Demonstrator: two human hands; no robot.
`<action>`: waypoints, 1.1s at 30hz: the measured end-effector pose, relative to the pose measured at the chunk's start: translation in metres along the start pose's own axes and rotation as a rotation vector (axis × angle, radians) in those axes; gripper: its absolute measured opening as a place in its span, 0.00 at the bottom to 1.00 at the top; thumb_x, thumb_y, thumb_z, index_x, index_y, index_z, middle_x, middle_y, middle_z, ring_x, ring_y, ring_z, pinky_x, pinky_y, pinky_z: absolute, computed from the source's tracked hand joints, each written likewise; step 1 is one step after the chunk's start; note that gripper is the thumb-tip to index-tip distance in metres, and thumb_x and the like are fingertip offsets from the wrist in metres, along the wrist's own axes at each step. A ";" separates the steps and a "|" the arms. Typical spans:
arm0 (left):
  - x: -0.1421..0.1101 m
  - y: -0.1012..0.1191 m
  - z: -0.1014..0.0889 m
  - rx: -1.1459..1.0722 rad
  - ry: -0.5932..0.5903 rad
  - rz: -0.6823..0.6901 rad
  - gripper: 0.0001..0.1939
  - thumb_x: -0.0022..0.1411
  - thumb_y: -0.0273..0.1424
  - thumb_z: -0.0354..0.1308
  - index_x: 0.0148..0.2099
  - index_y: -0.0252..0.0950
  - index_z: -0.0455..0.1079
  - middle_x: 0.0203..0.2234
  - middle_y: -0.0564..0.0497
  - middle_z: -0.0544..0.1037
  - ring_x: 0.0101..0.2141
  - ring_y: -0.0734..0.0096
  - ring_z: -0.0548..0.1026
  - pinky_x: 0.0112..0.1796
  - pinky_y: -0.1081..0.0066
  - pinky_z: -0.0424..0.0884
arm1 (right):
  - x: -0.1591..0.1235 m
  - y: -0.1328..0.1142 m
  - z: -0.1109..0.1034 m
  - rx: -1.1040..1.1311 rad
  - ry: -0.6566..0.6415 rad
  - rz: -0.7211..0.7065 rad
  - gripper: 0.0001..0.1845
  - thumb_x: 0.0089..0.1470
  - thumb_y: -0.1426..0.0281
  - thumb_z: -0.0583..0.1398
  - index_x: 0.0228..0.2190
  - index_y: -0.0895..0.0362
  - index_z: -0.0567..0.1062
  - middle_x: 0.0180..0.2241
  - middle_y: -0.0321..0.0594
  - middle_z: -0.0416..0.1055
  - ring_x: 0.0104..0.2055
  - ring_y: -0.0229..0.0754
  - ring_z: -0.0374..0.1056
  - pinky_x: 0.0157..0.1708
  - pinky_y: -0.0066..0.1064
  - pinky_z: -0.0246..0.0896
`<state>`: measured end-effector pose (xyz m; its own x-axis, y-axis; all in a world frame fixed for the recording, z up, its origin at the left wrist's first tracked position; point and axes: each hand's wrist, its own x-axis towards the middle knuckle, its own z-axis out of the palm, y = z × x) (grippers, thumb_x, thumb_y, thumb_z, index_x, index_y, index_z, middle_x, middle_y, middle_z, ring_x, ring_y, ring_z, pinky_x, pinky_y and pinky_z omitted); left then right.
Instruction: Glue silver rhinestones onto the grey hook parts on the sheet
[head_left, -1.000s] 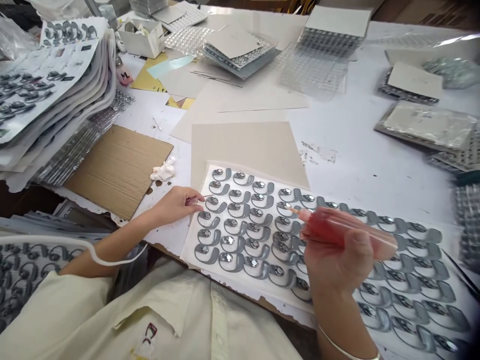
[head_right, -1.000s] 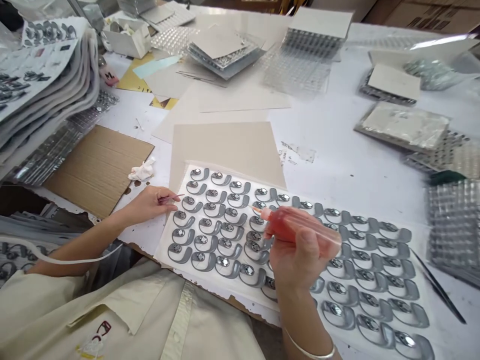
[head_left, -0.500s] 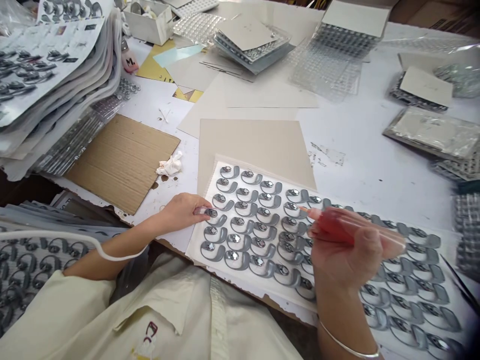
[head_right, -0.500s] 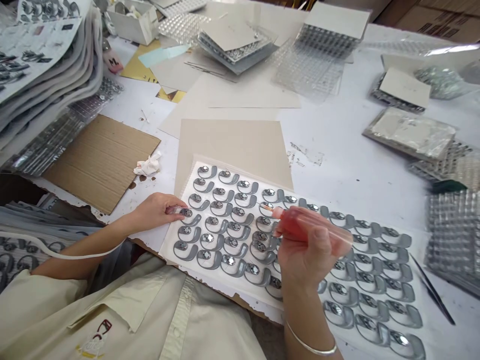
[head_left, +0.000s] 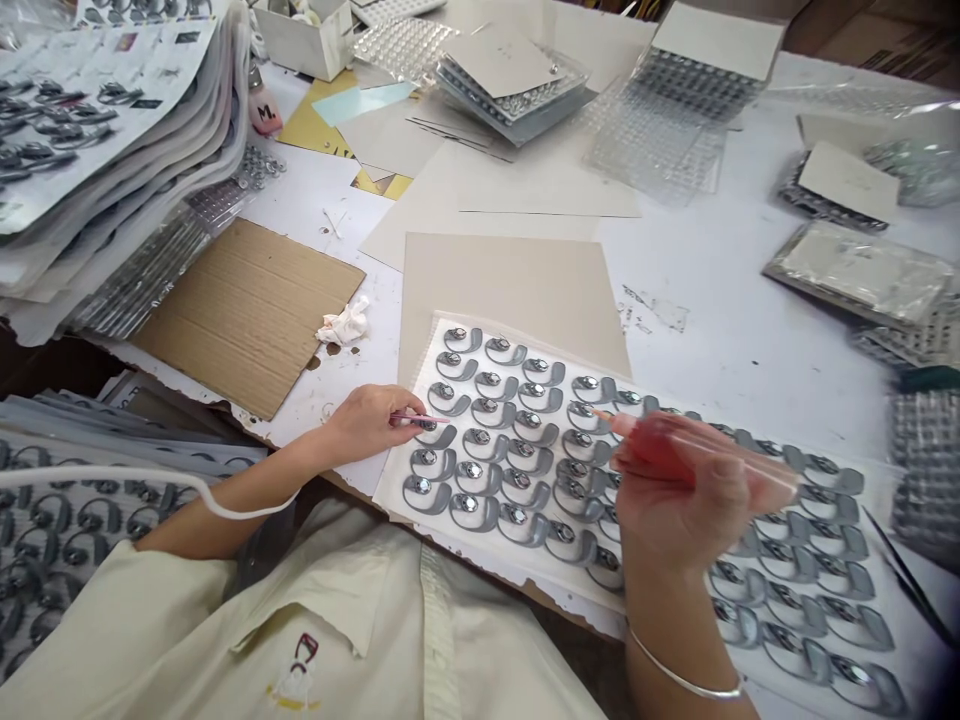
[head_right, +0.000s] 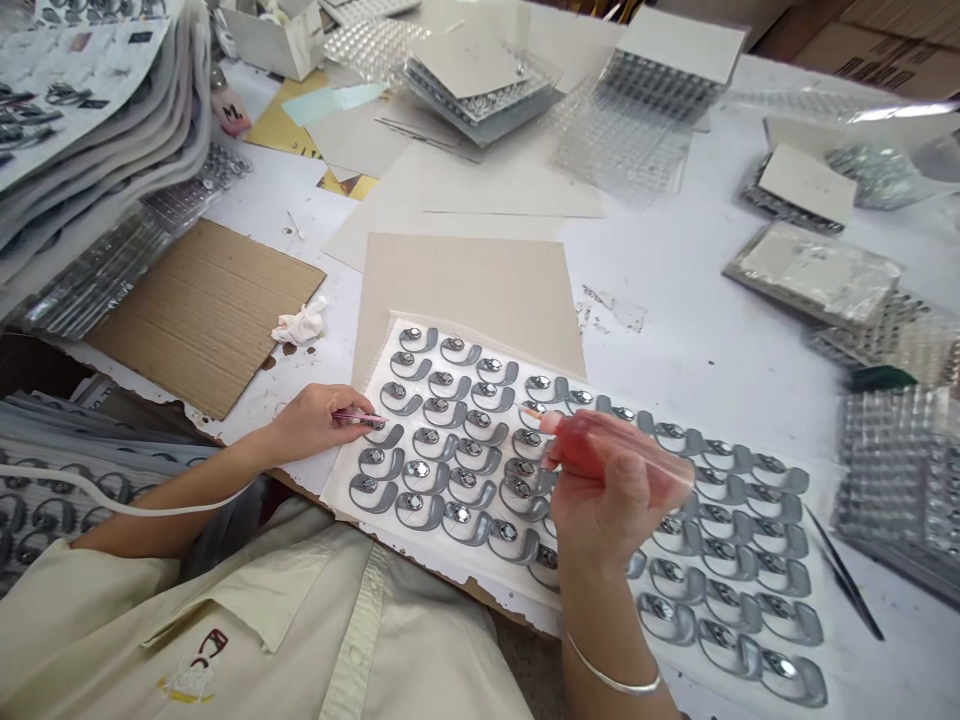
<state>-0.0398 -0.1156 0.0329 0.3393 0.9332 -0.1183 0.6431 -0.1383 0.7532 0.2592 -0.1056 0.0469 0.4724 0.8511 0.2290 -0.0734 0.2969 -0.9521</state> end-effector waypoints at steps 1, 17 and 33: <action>0.000 0.000 0.000 -0.009 0.010 0.012 0.06 0.58 0.31 0.60 0.39 0.36 0.74 0.25 0.54 0.73 0.25 0.76 0.69 0.28 0.77 0.62 | -0.001 -0.002 0.001 0.017 -0.043 -0.031 0.15 0.43 0.59 0.64 0.20 0.60 0.77 0.25 0.40 0.74 0.16 0.41 0.68 0.07 0.32 0.58; 0.000 -0.008 0.003 -0.205 0.012 -0.044 0.09 0.58 0.34 0.59 0.41 0.38 0.74 0.31 0.53 0.80 0.32 0.70 0.77 0.31 0.76 0.70 | -0.097 -0.007 0.040 -0.244 -0.351 0.020 0.16 0.49 0.61 0.63 0.40 0.55 0.76 0.36 0.44 0.72 0.34 0.46 0.72 0.22 0.36 0.70; 0.002 -0.008 0.003 -0.276 -0.038 -0.073 0.10 0.59 0.34 0.59 0.42 0.37 0.74 0.34 0.51 0.80 0.37 0.67 0.77 0.38 0.73 0.72 | -0.113 0.014 0.053 -0.310 -0.277 -0.080 0.15 0.50 0.62 0.62 0.39 0.55 0.75 0.37 0.43 0.71 0.40 0.47 0.68 0.40 0.44 0.66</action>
<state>-0.0426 -0.1140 0.0250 0.3278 0.9235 -0.1994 0.4576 0.0295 0.8887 0.1583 -0.1745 0.0187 0.2090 0.9274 0.3103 0.2414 0.2586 -0.9353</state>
